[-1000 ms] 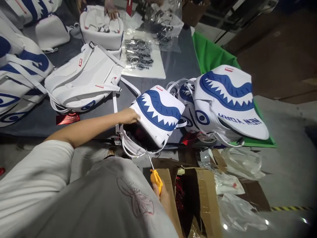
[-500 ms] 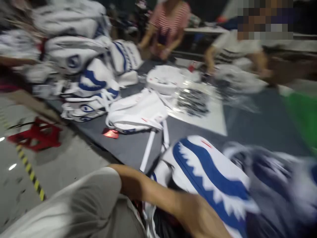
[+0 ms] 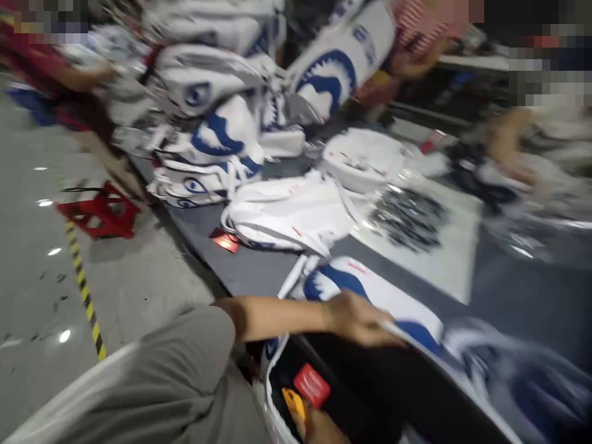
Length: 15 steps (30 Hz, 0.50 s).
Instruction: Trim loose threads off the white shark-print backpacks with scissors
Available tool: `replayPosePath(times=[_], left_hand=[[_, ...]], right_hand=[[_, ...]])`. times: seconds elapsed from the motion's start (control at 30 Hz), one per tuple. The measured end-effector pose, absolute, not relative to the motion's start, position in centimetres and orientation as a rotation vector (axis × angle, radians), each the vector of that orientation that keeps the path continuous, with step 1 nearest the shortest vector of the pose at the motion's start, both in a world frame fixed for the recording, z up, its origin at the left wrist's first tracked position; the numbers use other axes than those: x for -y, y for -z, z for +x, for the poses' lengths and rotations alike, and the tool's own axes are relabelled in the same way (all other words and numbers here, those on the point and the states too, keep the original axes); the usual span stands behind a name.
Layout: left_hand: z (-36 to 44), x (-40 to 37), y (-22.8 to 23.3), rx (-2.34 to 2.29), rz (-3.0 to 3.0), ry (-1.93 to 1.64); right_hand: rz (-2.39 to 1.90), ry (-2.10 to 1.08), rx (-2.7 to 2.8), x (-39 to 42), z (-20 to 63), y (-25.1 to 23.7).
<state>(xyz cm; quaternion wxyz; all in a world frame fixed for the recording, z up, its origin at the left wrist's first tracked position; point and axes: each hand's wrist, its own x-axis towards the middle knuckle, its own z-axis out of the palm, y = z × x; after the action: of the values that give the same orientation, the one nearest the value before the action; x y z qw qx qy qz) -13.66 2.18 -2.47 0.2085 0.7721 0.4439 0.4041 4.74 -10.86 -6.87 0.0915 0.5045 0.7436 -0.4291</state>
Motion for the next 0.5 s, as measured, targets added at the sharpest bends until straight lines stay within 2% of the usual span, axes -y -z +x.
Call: replayPosePath(times=[0.07, 0.13, 0.23, 0.37, 0.5], left_hand=[[-14.1, -1.3, 2.0, -1.442, 1.957, -1.308], [-14.4, -0.9, 1.9, -1.484, 1.796, -1.427], [-14.4, -0.4, 1.8, -1.377, 1.778, -1.351], [-14.3, 0.6, 1.3, -1.353, 1.764, -1.340], [-14.0, -0.7, 2.5, -1.623, 1.607, -1.473]], right_hand=[[1.516, 1.180, -1.983, 13.1, 6.3, 3.6], [1.617, 0.925, -1.913, 12.8, 6.5, 0.6], [1.918, 0.500, -1.719, 8.3, 6.2, -0.7], [2.153, 0.443, -1.503, 2.5, 6.8, 1.5], [2.173, 0.552, -1.368, 3.9, 8.7, 2.1]])
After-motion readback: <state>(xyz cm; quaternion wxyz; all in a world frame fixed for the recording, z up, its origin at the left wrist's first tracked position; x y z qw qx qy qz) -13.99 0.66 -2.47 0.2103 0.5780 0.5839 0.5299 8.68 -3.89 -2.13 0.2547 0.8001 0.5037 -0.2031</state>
